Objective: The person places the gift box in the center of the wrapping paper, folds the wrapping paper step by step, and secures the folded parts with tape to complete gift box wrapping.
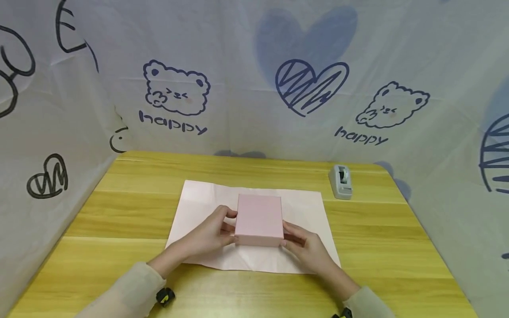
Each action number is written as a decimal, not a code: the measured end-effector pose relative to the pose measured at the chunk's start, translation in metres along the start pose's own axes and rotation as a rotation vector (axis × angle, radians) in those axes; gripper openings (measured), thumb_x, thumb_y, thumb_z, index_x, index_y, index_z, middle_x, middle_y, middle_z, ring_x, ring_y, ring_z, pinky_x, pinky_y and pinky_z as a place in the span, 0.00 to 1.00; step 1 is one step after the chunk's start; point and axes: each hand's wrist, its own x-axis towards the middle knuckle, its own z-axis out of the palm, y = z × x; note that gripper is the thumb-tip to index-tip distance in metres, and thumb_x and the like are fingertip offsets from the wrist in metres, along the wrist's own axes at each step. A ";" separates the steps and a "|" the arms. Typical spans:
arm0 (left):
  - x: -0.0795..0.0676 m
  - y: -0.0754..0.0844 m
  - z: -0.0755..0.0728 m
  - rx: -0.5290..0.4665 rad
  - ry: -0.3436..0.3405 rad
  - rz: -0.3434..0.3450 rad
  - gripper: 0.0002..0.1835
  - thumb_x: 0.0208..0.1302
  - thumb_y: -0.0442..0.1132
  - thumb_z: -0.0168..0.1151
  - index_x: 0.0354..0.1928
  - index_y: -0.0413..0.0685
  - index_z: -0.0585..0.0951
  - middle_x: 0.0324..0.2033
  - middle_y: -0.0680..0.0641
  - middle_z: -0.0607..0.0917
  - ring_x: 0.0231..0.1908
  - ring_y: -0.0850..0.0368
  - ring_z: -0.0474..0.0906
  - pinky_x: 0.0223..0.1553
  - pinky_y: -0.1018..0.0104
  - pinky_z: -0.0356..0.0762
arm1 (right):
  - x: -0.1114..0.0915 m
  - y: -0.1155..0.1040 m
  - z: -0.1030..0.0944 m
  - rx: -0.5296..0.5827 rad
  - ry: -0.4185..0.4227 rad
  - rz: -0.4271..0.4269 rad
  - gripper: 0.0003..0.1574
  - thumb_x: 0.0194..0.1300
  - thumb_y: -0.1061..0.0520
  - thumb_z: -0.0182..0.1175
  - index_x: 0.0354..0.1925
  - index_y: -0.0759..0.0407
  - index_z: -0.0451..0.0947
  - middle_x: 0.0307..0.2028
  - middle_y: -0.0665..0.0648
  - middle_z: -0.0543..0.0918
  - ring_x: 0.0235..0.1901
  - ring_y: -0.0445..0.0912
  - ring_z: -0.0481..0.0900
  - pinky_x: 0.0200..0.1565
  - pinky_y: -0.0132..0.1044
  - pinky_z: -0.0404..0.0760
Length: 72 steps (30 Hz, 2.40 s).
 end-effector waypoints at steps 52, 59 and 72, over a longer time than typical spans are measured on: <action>0.019 0.004 0.006 0.986 -0.051 0.306 0.43 0.67 0.67 0.38 0.75 0.50 0.45 0.75 0.50 0.42 0.73 0.50 0.37 0.70 0.46 0.44 | -0.013 0.035 -0.104 -0.783 -0.254 0.030 0.51 0.61 0.36 0.59 0.70 0.64 0.57 0.73 0.61 0.53 0.71 0.62 0.47 0.66 0.63 0.51; 0.019 0.003 0.006 1.004 -0.044 0.305 0.43 0.67 0.68 0.36 0.75 0.51 0.45 0.75 0.50 0.42 0.73 0.50 0.37 0.70 0.45 0.44 | -0.012 0.036 -0.103 -0.767 -0.227 0.018 0.49 0.61 0.39 0.61 0.69 0.63 0.59 0.72 0.60 0.55 0.70 0.62 0.50 0.66 0.62 0.50; 0.020 0.005 0.008 0.981 -0.047 0.289 0.43 0.67 0.67 0.39 0.75 0.52 0.45 0.75 0.51 0.42 0.73 0.50 0.37 0.70 0.45 0.44 | -0.010 0.033 -0.093 -0.535 -0.061 0.009 0.32 0.65 0.62 0.60 0.66 0.56 0.67 0.62 0.60 0.72 0.62 0.57 0.69 0.58 0.55 0.71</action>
